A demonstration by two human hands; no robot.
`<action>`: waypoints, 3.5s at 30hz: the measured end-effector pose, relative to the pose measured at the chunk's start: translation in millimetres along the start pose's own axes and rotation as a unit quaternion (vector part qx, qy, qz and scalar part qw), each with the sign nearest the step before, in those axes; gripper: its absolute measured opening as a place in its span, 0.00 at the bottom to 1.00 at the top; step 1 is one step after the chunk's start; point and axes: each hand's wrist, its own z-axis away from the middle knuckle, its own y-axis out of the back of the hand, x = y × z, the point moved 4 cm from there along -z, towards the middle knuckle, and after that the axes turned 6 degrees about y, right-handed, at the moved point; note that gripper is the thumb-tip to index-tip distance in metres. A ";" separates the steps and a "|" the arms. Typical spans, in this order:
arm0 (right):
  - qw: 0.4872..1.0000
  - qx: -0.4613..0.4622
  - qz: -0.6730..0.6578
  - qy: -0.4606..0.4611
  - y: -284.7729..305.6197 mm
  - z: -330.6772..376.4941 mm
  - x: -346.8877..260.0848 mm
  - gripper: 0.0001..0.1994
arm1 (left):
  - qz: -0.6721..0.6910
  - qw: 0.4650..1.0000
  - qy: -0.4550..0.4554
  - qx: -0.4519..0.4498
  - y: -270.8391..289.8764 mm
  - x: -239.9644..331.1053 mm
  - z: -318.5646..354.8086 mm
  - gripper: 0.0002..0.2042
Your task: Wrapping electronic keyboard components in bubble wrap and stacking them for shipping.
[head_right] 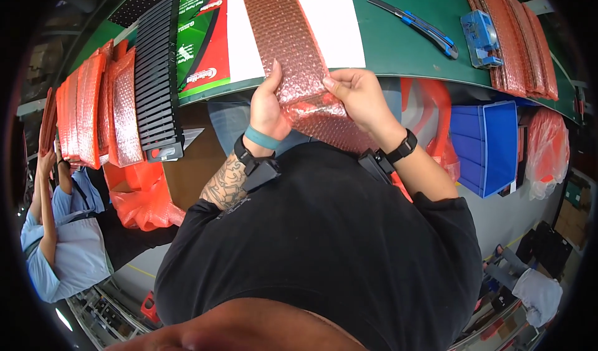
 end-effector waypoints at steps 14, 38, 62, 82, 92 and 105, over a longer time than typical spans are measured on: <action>0.999 0.017 -0.036 0.030 -2.2 1.3 -0.2 0.14 | -0.046 0.996 -0.076 0.024 6.0 13.1 28.6 0.18; 0.984 0.032 0.081 0.157 -47.4 -10.2 -18.9 0.14 | -0.295 0.872 -0.347 0.182 56.0 9.5 25.3 0.18; 0.730 -0.142 0.640 0.192 -114.0 -115.2 -182.8 0.11 | -0.165 0.966 -0.162 0.118 53.4 29.7 -7.6 0.17; 0.564 -0.115 0.615 0.540 -333.6 -307.4 -195.3 0.06 | -0.195 0.961 -0.165 0.110 46.8 26.3 -10.2 0.15; 0.973 -0.027 0.164 0.161 -57.0 -165.1 -153.0 0.25 | -0.226 0.932 -0.234 0.160 45.4 26.2 1.8 0.17; 0.976 0.064 0.155 0.141 -44.6 -117.7 -24.9 0.28 | -0.017 0.975 -0.203 0.095 32.1 8.9 -1.0 0.18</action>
